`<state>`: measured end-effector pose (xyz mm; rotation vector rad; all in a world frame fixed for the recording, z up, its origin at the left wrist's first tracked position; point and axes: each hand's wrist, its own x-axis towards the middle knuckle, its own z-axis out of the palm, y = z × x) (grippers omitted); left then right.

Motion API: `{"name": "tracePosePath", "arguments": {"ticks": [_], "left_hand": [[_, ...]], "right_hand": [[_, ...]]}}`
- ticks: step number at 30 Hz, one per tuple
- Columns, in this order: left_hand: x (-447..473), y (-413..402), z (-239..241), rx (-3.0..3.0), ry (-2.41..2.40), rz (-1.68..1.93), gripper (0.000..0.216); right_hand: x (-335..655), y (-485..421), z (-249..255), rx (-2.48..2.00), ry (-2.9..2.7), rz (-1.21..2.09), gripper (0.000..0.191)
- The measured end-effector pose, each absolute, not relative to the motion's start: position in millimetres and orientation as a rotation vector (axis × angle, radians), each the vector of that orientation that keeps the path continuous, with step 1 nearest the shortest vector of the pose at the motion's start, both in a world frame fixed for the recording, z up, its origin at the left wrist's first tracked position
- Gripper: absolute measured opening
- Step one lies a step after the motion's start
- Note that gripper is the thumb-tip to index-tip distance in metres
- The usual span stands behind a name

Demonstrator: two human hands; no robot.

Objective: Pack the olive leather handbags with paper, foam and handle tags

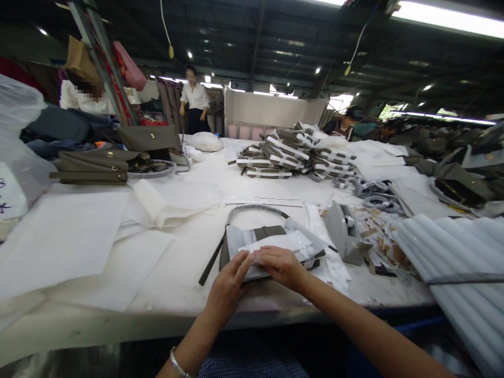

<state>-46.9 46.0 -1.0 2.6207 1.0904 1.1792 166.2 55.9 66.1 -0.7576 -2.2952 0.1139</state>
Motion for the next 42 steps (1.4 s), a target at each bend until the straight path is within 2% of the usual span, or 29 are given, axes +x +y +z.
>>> {"name": "tracePosePath", "arguments": {"ticks": [4, 9, 13, 16, 20, 29, 35, 38, 42], "left_hand": [[-46.1, 46.0, 4.7, 2.662, 1.029, 1.220, 0.067], [-46.6, 43.5, 13.9, 2.801, 1.007, 1.166, 0.058], [-46.9, 41.8, 16.4, 2.867, 1.017, 1.177, 0.053], [-46.7, 41.6, 15.3, 2.898, 0.998, 1.179, 0.049], [-46.4, 40.8, 14.1, 2.919, 0.978, 1.152, 0.049], [-48.0, 43.7, 11.0, 2.844, 0.975, 1.150, 0.048], [-49.9, 45.7, 9.4, 2.777, 0.956, 1.137, 0.056], [-49.6, 45.3, 12.4, 2.764, 0.970, 1.110, 0.056], [-48.5, 44.8, 14.4, 2.761, 0.979, 1.110, 0.054]], "right_hand": [[168.0, 50.1, 82.3, -0.697, -2.311, 0.247, 0.015], [168.4, 92.9, 104.7, -1.197, -2.227, 0.168, 0.027], [155.4, 140.5, 98.3, -1.427, -2.596, 0.222, 0.026], [139.1, 155.0, 87.7, -1.349, -2.755, 0.319, 0.020], [125.0, 157.2, 82.6, -1.276, -2.803, 0.376, 0.025], [165.9, 98.3, 88.2, -1.075, -2.517, 0.367, 0.025], [199.9, 22.1, 66.2, -0.798, -2.359, 0.022, 0.033], [202.1, 3.0, 46.6, -0.718, -2.444, -0.157, 0.029], [193.4, 0.8, 28.2, -0.826, -2.505, -0.204, 0.023]]}}
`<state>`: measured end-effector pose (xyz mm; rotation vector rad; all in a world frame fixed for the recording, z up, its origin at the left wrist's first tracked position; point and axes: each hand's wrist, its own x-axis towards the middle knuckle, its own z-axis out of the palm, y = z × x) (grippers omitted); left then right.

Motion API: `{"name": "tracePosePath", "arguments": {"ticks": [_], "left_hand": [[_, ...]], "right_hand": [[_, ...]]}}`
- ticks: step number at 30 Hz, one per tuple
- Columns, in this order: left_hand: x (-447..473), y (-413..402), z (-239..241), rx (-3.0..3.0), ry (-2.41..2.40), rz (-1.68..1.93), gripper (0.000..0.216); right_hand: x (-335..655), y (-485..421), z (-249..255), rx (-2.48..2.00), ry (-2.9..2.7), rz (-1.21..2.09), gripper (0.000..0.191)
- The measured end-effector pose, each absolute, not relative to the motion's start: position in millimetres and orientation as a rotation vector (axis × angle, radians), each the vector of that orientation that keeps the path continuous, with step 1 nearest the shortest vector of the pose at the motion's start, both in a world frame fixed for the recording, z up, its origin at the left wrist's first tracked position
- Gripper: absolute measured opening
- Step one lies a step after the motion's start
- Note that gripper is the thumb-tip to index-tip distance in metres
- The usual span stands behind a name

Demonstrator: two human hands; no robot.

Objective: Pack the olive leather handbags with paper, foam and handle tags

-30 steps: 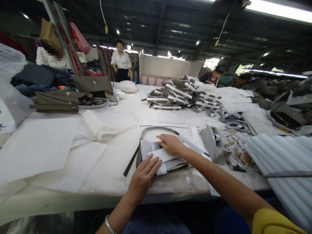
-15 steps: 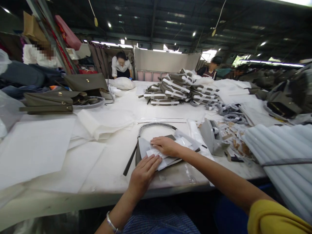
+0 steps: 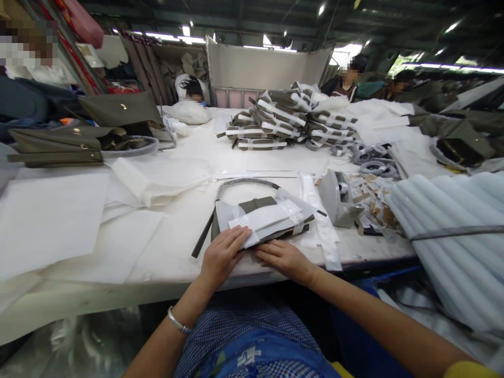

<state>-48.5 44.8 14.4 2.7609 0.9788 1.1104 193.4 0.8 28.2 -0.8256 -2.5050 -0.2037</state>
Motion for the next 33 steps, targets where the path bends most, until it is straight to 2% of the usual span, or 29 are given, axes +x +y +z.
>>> {"name": "tracePosePath", "arguments": {"ticks": [6, 11, 24, 26, 29, 31, 33], "left_hand": [[-48.0, 45.4, 13.8, 2.762, 0.981, 1.110, 0.053], [-49.2, 45.8, 15.5, 2.800, 0.968, 1.097, 0.058], [-50.6, 44.8, 12.8, 2.788, 0.977, 1.072, 0.063], [-50.1, 45.0, 12.9, 2.772, 0.976, 1.083, 0.062], [-49.4, 44.6, 14.0, 2.757, 0.971, 1.117, 0.060], [-49.3, 44.1, 15.2, 2.754, 0.972, 1.124, 0.058], [-49.3, 43.8, 16.2, 2.753, 0.970, 1.115, 0.058]], "right_hand": [[175.7, 8.1, 22.8, -1.017, -2.566, -0.223, 0.022], [170.4, 0.7, 27.5, -0.969, -2.517, -0.310, 0.020], [181.0, -17.9, 21.4, -0.888, -2.438, -0.020, 0.013], [181.9, -17.6, 22.5, -0.954, -2.416, 0.137, 0.021], [181.2, -15.7, 24.2, -1.039, -2.418, 0.268, 0.055], [180.2, -13.0, 25.6, -1.034, -2.461, 0.263, 0.056], [179.6, -9.8, 27.2, -1.003, -2.480, 0.279, 0.047]]}}
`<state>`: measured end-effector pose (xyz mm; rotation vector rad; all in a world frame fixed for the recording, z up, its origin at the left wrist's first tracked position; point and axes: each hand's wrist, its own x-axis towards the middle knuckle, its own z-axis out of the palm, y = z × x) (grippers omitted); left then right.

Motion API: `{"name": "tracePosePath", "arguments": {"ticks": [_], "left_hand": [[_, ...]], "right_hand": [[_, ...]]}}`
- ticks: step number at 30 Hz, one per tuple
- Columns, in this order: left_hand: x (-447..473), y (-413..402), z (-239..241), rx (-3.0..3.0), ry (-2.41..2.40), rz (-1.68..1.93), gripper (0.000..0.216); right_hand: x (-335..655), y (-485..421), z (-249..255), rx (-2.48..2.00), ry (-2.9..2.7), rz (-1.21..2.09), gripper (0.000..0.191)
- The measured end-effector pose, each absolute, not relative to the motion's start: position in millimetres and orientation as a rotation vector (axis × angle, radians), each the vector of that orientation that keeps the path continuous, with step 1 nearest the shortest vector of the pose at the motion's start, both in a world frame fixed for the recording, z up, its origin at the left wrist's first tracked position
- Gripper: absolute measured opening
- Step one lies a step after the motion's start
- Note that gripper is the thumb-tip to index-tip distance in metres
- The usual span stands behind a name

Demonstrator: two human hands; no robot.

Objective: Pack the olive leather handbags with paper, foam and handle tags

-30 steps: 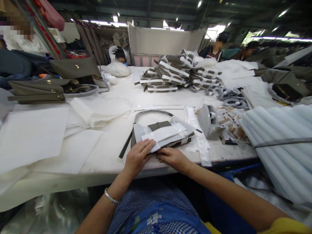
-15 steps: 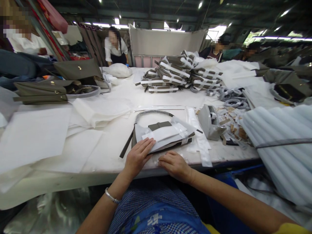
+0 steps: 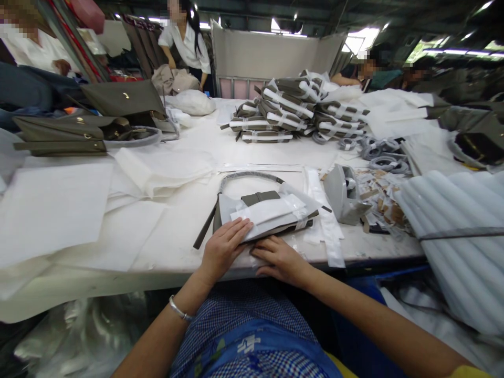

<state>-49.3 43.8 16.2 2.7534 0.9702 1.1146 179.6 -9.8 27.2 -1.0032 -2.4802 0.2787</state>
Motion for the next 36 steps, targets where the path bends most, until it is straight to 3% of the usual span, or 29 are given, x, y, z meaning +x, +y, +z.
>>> {"name": "tracePosePath", "arguments": {"ticks": [6, 10, 16, 26, 36], "left_hand": [[-49.2, 44.8, 18.3, 2.752, 0.946, 1.109, 0.059], [-49.6, 45.1, 18.9, 2.738, 0.942, 1.112, 0.060], [-49.7, 45.9, 16.6, 2.730, 0.952, 1.094, 0.062], [-49.8, 46.9, 14.0, 2.735, 0.945, 1.102, 0.057], [-48.5, 42.9, 18.9, 2.758, 1.042, 0.999, 0.067]], "right_hand": [[179.0, -3.2, 31.1, -1.018, -2.363, 0.316, 0.011], [172.9, -4.1, 30.6, -1.166, -2.321, 0.179, 0.013], [171.7, -3.8, 24.4, -1.162, -2.288, 0.274, 0.019], [171.9, -1.0, 38.2, -0.852, -2.292, -0.454, 0.012], [176.2, 8.4, 38.1, -0.771, -2.329, -0.408, 0.020]]}}
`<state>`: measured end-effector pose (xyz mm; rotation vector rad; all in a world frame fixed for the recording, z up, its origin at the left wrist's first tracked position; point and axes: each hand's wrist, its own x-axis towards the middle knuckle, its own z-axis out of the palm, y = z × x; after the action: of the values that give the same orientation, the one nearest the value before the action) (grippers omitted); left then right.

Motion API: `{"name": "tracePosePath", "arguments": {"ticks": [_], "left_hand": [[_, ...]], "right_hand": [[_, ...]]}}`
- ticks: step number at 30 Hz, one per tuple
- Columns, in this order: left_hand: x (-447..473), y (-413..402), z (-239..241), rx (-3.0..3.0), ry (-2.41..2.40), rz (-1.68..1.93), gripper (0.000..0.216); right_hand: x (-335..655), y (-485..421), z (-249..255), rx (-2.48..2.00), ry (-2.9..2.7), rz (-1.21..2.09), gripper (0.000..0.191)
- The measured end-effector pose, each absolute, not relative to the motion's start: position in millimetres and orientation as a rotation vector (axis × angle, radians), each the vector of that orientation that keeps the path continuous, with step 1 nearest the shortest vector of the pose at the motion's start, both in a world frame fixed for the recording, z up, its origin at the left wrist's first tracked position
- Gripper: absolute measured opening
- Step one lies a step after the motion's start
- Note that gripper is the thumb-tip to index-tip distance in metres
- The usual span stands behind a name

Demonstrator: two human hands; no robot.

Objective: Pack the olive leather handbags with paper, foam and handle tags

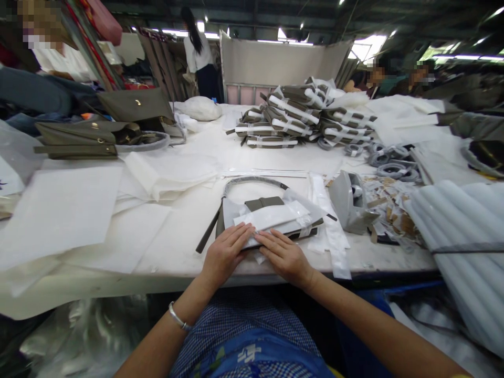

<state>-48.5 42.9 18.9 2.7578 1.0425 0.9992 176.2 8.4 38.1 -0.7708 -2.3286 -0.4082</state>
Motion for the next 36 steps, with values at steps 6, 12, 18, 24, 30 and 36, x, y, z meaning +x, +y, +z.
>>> {"name": "tracePosePath", "arguments": {"ticks": [6, 12, 18, 24, 30, 36], "left_hand": [[-42.5, 31.1, 31.4, 2.798, 1.236, 0.873, 0.069], [-32.1, 14.7, 32.7, 2.972, 1.355, 0.946, 0.058], [-35.7, 16.8, 12.0, 3.024, 1.203, 1.036, 0.056], [-39.5, 23.4, 10.1, 3.032, 1.197, 1.018, 0.055], [-40.1, 36.0, 13.6, 3.011, 1.145, 1.016, 0.056], [-40.5, 38.0, 15.8, 3.003, 1.144, 0.977, 0.053]], "right_hand": [[180.7, 9.3, 33.7, -0.758, -2.310, -0.342, 0.022], [179.1, 7.9, 30.1, -0.778, -2.287, -0.356, 0.021], [182.9, 4.8, 31.6, -0.736, -2.294, -0.312, 0.015], [187.0, 0.0, 29.9, -0.604, -2.318, -0.290, 0.017], [181.9, -3.5, 24.7, -0.591, -2.356, -0.274, 0.019], [175.7, -3.7, 39.9, -0.677, -2.360, -0.283, 0.020]]}}
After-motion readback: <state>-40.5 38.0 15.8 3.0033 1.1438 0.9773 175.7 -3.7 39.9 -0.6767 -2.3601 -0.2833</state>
